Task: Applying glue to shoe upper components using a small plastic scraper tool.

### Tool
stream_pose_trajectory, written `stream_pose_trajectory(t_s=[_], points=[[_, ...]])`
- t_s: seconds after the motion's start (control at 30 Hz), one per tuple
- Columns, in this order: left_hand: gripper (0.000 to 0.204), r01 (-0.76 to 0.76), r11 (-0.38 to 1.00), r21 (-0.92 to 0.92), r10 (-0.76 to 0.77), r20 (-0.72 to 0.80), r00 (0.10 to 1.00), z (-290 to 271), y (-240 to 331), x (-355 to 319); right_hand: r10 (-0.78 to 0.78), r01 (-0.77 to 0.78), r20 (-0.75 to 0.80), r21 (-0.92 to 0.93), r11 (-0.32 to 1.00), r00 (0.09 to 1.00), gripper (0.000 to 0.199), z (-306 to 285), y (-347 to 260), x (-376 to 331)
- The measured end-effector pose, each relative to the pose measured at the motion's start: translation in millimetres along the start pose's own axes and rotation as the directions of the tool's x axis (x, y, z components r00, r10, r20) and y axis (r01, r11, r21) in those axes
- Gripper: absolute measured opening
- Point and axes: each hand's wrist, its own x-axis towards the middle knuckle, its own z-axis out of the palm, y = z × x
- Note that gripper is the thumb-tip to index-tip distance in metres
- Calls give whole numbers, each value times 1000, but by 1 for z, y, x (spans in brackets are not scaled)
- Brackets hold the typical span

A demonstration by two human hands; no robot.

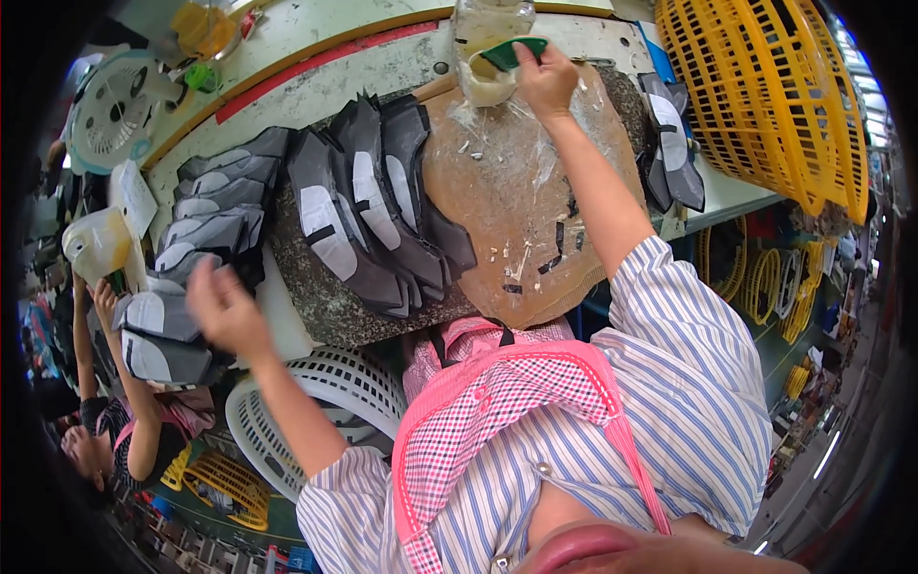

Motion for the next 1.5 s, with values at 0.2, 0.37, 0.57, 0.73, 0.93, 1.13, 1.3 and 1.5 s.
stream_pose_trajectory(t_s=[0.2, 0.37, 0.57, 0.73, 0.93, 1.13, 1.3, 1.5], points=[[75, 583, 811, -49, -484, 505, 715, 101, 17, -92, -31, 99, 243, -270, 958, 970, 22, 4, 20, 2], [56, 850, 252, -462, -498, 692, 523, 98, 6, -75, 110, -117, 135, 47, 992, 985, 26, -29, 32, 16], [37, 684, 122, -719, -458, 571, 681, 35, 24, -25, 303, -360, 233, 263, 895, 924, 22, -58, 12, -8], [50, 856, 146, -497, -443, 740, 506, 66, 18, -47, 344, -452, 314, 400, 797, 885, 12, -44, 1, -25], [65, 363, 918, -161, -316, 256, 913, 93, 20, -91, 301, -475, 401, 463, 749, 865, 11, -31, -50, -28], [44, 281, 949, -144, -224, 320, 920, 78, 13, -86, 112, -578, 659, 549, 604, 743, 11, -2, -133, -41], [25, 156, 938, -309, -86, 229, 970, 62, 23, -84, 156, -614, 641, 593, 520, 751, 10, 6, -119, -41], [50, 604, 755, -254, -318, 665, 676, 86, 78, -119, 325, -696, 616, 621, 361, 718, 9, -3, -96, -48]])
